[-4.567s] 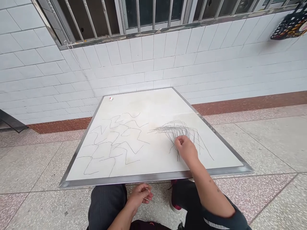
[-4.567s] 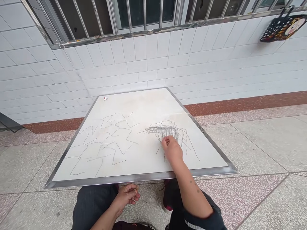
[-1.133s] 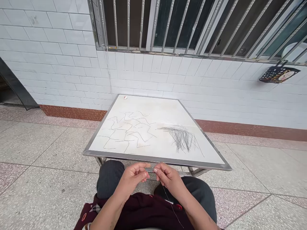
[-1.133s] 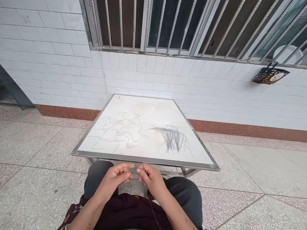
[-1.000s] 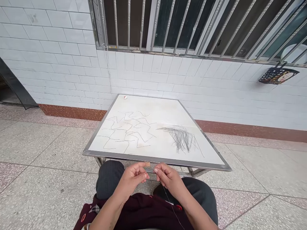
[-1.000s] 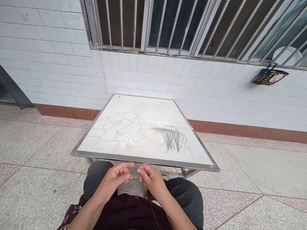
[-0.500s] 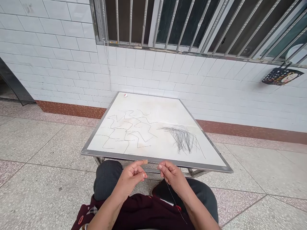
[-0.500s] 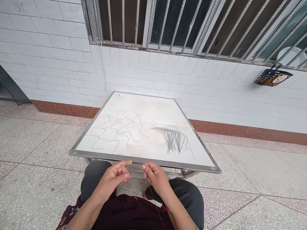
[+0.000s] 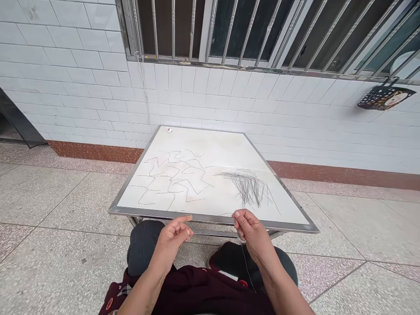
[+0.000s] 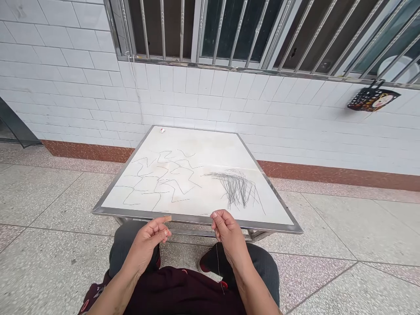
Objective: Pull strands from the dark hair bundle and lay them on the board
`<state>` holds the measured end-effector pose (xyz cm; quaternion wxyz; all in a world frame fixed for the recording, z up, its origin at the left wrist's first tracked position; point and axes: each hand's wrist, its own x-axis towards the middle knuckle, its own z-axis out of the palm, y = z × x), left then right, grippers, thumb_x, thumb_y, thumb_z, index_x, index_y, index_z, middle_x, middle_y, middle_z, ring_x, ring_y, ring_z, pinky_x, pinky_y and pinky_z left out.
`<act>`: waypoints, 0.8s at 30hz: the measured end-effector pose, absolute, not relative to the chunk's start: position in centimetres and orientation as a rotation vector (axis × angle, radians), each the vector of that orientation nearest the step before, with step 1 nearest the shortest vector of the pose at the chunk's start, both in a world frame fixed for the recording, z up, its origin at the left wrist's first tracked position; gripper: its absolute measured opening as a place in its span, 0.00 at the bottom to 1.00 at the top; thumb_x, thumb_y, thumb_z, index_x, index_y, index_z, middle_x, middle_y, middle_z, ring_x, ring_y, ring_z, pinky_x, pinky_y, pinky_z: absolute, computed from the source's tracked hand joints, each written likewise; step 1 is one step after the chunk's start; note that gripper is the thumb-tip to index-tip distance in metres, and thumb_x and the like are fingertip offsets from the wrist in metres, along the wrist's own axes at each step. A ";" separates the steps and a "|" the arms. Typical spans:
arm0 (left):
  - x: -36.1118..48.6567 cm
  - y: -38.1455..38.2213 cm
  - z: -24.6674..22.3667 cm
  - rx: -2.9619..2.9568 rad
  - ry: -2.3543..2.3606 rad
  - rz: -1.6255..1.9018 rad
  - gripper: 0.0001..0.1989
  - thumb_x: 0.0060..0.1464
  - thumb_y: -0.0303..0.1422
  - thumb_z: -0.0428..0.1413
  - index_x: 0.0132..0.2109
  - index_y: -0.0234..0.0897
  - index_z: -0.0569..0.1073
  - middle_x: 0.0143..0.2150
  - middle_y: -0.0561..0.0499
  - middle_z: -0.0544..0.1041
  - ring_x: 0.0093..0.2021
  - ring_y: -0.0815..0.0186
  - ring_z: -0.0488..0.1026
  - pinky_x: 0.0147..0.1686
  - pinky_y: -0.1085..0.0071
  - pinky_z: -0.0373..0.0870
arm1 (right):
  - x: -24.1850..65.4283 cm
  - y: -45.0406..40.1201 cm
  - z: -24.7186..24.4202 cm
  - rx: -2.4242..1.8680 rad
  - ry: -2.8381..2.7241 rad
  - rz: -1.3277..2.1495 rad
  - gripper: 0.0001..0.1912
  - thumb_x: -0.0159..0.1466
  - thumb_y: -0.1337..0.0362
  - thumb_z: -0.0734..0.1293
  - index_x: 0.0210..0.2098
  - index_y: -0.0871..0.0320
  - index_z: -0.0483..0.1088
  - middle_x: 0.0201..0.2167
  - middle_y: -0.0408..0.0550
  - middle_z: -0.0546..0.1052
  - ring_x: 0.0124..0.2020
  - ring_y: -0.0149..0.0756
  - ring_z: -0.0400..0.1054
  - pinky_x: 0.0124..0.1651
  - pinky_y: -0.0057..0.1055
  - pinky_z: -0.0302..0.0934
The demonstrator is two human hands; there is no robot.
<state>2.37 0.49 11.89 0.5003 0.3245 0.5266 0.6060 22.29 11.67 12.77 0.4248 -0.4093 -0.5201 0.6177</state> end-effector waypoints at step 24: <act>7.1 1.9 13.0 0.656 1.000 1.624 0.21 0.48 0.33 0.62 0.51 0.40 0.73 0.44 0.47 0.76 0.47 0.62 0.70 0.48 0.66 0.66 | 18.2 8.1 14.3 -0.823 -0.993 1.909 0.13 0.56 0.55 0.70 0.33 0.58 0.69 0.29 0.44 0.75 0.27 0.27 0.71 0.26 0.20 0.66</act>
